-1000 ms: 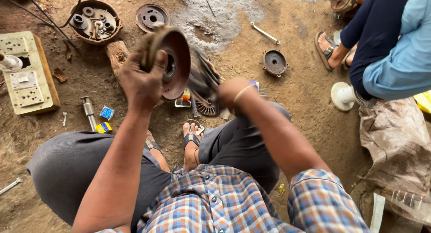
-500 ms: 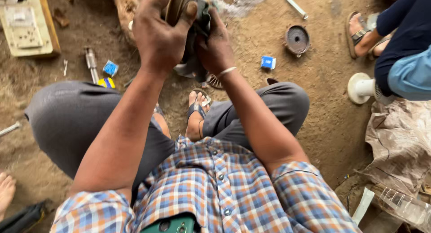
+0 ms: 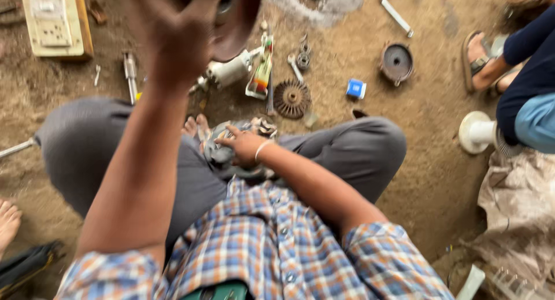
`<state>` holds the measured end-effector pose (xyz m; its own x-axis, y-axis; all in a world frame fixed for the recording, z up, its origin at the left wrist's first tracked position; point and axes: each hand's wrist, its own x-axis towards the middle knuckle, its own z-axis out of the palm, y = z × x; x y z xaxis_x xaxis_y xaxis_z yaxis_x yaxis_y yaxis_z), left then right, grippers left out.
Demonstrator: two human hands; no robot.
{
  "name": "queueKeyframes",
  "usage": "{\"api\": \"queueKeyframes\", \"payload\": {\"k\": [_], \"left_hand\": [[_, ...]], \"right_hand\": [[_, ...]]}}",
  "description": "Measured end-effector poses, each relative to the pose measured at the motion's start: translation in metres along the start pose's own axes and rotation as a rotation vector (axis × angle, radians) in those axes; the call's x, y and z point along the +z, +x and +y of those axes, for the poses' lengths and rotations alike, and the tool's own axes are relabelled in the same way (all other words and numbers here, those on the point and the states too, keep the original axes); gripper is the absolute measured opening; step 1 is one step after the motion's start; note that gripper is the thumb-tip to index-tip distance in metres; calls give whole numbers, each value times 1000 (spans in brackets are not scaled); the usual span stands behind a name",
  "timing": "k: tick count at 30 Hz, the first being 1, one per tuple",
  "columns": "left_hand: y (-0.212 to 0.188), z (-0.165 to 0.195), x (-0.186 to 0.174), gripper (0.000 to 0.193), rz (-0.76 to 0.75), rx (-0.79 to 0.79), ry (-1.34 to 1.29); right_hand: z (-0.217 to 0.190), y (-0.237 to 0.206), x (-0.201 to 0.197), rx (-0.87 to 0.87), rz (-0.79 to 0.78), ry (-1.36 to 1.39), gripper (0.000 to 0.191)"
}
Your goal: The person sits on the ground and applies grease to a motor rotor using a tube. They then pick up a motor housing, insert the rotor, and rotate the shaft to test the assembly. The person handles the motor parts and a rag throughout the process.
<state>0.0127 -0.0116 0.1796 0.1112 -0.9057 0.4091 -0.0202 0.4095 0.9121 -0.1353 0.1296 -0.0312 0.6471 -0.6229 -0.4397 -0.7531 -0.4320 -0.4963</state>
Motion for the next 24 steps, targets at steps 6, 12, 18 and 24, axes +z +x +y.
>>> {"api": "queueKeyframes", "payload": {"k": [6, 12, 18, 24], "left_hand": [[1, 33, -68, 19, -124, -160, 161], [1, 12, -134, 19, -116, -307, 372], [-1, -36, -160, 20, -114, -385, 423], [-8, -65, -178, 24, -102, -407, 450]], "right_hand": [[66, 3, -45, 351, -30, 54, 43], [139, 30, -76, 680, 499, 290, 41], [169, 76, -30, 379, 43, 98, 39], [135, 113, -1, 388, 154, -237, 65]]}}
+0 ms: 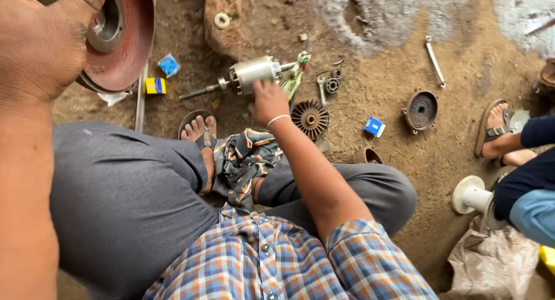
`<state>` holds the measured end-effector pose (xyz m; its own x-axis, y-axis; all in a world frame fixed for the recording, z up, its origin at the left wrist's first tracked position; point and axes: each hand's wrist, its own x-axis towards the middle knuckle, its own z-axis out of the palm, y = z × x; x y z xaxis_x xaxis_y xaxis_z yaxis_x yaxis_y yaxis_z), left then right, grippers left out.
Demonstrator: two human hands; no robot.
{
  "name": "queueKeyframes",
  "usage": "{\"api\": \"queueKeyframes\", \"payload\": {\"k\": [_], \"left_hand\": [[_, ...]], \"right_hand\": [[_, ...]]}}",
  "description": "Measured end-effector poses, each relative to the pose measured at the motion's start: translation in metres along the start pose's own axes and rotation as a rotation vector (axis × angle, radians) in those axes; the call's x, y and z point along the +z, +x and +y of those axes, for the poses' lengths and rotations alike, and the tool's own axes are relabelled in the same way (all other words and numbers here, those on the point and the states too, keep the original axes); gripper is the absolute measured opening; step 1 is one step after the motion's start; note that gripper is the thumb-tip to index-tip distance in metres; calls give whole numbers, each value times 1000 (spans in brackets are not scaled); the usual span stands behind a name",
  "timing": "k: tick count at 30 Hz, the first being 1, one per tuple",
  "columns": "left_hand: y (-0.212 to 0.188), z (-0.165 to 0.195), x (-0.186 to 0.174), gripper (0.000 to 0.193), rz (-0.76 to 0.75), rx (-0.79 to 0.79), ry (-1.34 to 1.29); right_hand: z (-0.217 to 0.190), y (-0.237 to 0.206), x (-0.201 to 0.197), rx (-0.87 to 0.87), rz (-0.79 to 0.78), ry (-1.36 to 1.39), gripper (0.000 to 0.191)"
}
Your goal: The person sits on the ground and applies grease to a motor rotor using a tube. They then pick up a motor housing, insert the rotor, and rotate the shaft to test the assembly. The person handles the motor parts and a rag throughout the process.
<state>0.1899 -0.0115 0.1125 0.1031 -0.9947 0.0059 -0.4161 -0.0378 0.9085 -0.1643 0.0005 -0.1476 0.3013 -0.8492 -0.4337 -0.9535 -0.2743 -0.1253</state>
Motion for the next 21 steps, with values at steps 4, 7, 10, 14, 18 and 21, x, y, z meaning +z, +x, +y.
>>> {"api": "queueKeyframes", "payload": {"k": [4, 7, 10, 14, 18, 21], "left_hand": [[0, -12, -1, 27, 77, 82, 209], [-6, -15, -5, 29, 143, 199, 481], [-15, -14, -7, 25, 107, 193, 395], [-15, -4, 1, 31, 76, 124, 238], [-9, 8, 0, 45, 51, 12, 53], [-4, 6, 3, 51, 30, 20, -94]], "right_hand": [[-27, 18, -31, -273, 65, 59, 73], [-71, 40, -31, -486, 5, 130, 79], [-122, 52, -4, -544, -61, 80, 80], [-157, 69, 27, -477, -69, 48, 64], [-162, 77, 30, -398, -281, -22, 35], [-162, 74, 25, -289, -249, 31, 22]]}}
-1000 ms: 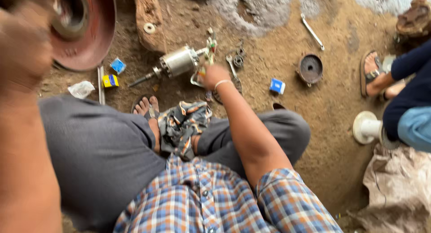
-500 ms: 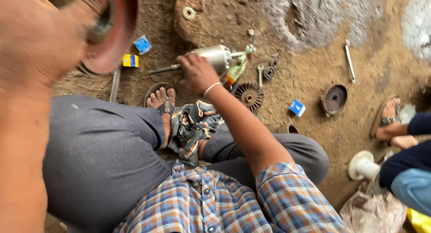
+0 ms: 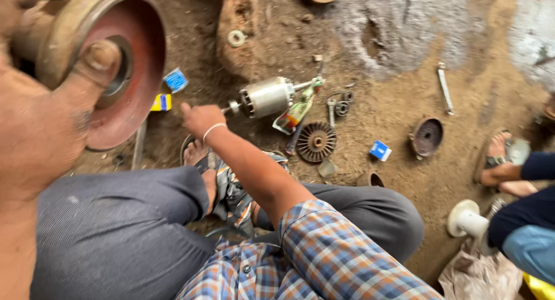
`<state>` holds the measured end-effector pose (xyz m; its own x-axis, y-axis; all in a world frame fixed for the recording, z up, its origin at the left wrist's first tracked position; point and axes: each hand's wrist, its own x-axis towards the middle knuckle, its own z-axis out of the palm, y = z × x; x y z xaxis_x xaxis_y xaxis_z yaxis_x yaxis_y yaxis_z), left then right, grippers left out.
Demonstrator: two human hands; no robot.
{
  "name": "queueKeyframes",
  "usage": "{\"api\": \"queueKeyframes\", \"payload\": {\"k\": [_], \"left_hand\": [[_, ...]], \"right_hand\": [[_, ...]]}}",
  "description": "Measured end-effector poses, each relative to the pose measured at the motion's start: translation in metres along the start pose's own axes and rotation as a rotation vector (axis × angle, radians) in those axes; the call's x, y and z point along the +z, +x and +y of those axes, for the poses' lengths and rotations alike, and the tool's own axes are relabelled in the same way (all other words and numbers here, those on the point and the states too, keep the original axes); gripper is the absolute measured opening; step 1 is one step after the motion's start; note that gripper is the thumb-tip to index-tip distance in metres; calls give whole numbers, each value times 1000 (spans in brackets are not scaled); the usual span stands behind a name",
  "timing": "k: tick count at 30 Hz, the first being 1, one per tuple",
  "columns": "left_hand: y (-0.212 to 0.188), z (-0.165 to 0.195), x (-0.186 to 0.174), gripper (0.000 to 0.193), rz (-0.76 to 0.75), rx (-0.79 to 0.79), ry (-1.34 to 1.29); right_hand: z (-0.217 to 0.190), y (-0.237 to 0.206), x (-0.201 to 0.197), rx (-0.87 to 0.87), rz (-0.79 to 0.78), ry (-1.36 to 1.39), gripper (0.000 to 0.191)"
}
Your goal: The person sits on the ground and applies grease to a motor rotor using a tube. They then pick up a motor housing, insert the rotor, and rotate the shaft to test the assembly. The person handles the motor parts and a rag throughout the process.
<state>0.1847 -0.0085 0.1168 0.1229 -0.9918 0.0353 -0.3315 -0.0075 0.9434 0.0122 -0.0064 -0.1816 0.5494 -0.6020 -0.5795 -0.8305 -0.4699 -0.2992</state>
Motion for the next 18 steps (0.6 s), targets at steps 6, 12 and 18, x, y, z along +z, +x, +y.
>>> {"api": "queueKeyframes", "payload": {"k": [6, 12, 18], "left_hand": [[2, -18, 3, 41, 29, -2, 121], [5, -6, 2, 30, 138, 200, 448], [9, 5, 16, 18, 199, 444, 576]], "right_hand": [[7, -18, -40, -57, 20, 117, 27], [62, -105, -170, 17, 91, 461, 24], [74, -178, -187, -263, 691, 868, 15]]}}
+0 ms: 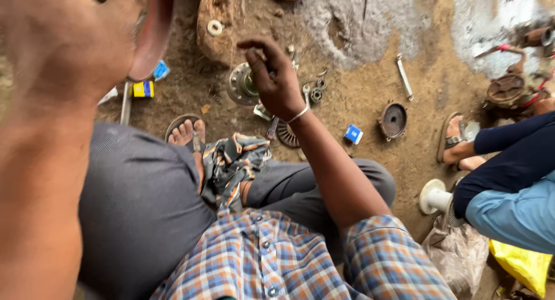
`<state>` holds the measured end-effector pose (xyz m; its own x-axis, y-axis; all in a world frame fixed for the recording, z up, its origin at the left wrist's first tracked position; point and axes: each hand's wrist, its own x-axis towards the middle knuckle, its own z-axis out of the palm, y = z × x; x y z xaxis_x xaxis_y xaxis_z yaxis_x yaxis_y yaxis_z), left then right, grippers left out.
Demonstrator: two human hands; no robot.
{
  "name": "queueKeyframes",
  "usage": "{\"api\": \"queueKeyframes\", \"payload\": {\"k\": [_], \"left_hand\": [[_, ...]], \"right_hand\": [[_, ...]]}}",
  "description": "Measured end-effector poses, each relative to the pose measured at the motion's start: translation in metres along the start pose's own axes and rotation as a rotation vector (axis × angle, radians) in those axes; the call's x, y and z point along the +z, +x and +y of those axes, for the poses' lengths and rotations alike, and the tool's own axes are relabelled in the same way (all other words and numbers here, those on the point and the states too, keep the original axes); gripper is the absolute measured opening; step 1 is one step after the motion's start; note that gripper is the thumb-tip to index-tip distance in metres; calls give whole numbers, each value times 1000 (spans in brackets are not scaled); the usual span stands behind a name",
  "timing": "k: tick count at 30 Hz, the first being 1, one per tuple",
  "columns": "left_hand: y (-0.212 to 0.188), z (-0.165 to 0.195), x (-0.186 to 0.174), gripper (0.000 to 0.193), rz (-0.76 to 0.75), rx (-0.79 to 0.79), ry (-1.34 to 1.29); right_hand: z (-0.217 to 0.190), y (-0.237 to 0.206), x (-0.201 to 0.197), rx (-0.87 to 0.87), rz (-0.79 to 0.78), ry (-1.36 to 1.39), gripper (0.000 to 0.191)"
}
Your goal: The person sits on the ground and applies grease to a motor rotor using a tube. They then pick up a motor housing, insert the rotor, and rotate the shaft to test the assembly. The person handles the motor parts and a rag throughout the process.
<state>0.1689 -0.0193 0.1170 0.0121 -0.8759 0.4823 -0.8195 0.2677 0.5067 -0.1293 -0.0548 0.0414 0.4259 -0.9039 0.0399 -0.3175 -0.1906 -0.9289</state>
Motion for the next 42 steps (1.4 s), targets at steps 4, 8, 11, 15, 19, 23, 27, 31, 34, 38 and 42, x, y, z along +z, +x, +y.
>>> {"api": "queueKeyframes", "payload": {"k": [4, 8, 11, 15, 19, 23, 27, 31, 34, 38, 42], "left_hand": [[6, 14, 7, 37, -33, -115, 38], [18, 32, 6, 47, -163, -336, -282], [29, 47, 10, 41, -110, -244, -361], [25, 57, 18, 41, -270, -343, -362], [18, 55, 31, 43, -325, -225, -300], [12, 55, 51, 52, -361, -116, -119], [9, 61, 68, 56, -372, -36, -28], [1, 75, 81, 59, -498, -3, 156], [-10, 85, 85, 56, -503, 119, 210], [-21, 86, 81, 52, -507, 183, 198], [-29, 88, 80, 56, -367, 286, 275]], "right_hand": [[7, -12, 25, 263, 61, 219, 24], [16, -24, 37, 180, -15, 171, 32], [26, -33, 40, -120, 60, -79, 17], [36, -40, 50, 15, 118, -249, 22], [35, -33, 63, 15, 197, -345, 30], [38, -26, 73, 75, 198, -362, 31], [57, -21, 86, 74, 243, -414, 26], [75, -18, 97, 28, 327, -449, 26], [76, -19, 99, 90, 256, -445, 28], [73, -18, 93, 140, 130, -439, 30], [73, -18, 87, -19, 243, -264, 35]]}}
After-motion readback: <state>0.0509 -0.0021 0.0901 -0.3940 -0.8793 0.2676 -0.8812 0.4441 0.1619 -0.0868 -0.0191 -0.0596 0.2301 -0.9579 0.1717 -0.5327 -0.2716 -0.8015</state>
